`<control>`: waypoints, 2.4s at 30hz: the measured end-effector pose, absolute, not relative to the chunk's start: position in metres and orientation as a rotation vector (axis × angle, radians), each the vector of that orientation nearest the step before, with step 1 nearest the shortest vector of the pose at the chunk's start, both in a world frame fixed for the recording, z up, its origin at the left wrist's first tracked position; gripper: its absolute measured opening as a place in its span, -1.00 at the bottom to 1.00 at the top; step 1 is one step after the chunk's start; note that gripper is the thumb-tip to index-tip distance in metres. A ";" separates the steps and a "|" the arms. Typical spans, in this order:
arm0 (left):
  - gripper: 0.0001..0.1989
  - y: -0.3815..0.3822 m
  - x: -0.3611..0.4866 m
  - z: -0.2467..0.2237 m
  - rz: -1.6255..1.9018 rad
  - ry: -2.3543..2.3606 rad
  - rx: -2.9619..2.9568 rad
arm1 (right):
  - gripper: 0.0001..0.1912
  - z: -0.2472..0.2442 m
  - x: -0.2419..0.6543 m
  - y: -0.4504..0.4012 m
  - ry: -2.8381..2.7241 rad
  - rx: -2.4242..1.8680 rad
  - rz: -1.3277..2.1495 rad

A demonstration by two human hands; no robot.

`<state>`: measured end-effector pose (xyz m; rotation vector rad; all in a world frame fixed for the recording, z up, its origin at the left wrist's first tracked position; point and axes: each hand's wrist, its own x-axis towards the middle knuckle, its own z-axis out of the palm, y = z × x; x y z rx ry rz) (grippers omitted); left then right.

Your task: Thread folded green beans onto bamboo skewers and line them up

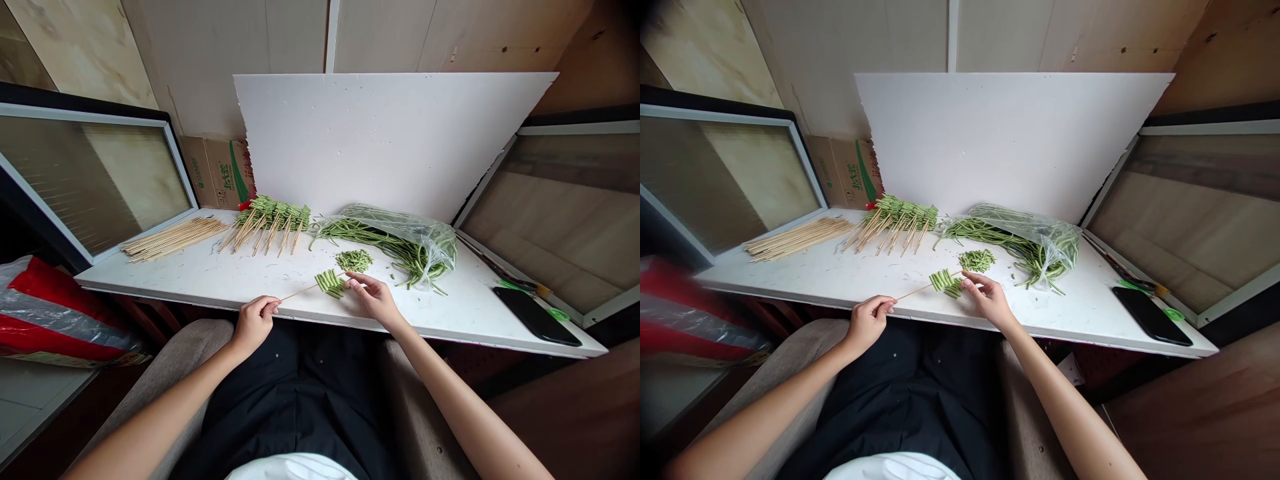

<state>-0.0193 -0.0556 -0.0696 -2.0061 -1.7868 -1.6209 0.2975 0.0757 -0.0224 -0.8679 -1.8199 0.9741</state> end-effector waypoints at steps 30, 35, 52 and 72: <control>-0.78 -0.053 -0.025 -0.074 -1.589 -1.817 -2.018 | -0.59 -0.043 0.301 0.097 -1.847 -1.129 0.530; -0.78 -0.053 -0.025 -0.074 -1.584 -1.788 -2.018 | -0.51 -0.036 0.308 0.102 -1.683 -1.022 0.896; -0.77 -0.055 -0.026 -0.075 -1.526 -1.721 -2.076 | -0.37 -0.030 0.315 0.101 -1.633 -0.868 1.176; -0.75 -0.055 -0.026 -0.075 -1.534 -1.708 -2.086 | -0.47 -0.023 0.313 0.094 -1.650 -0.848 1.123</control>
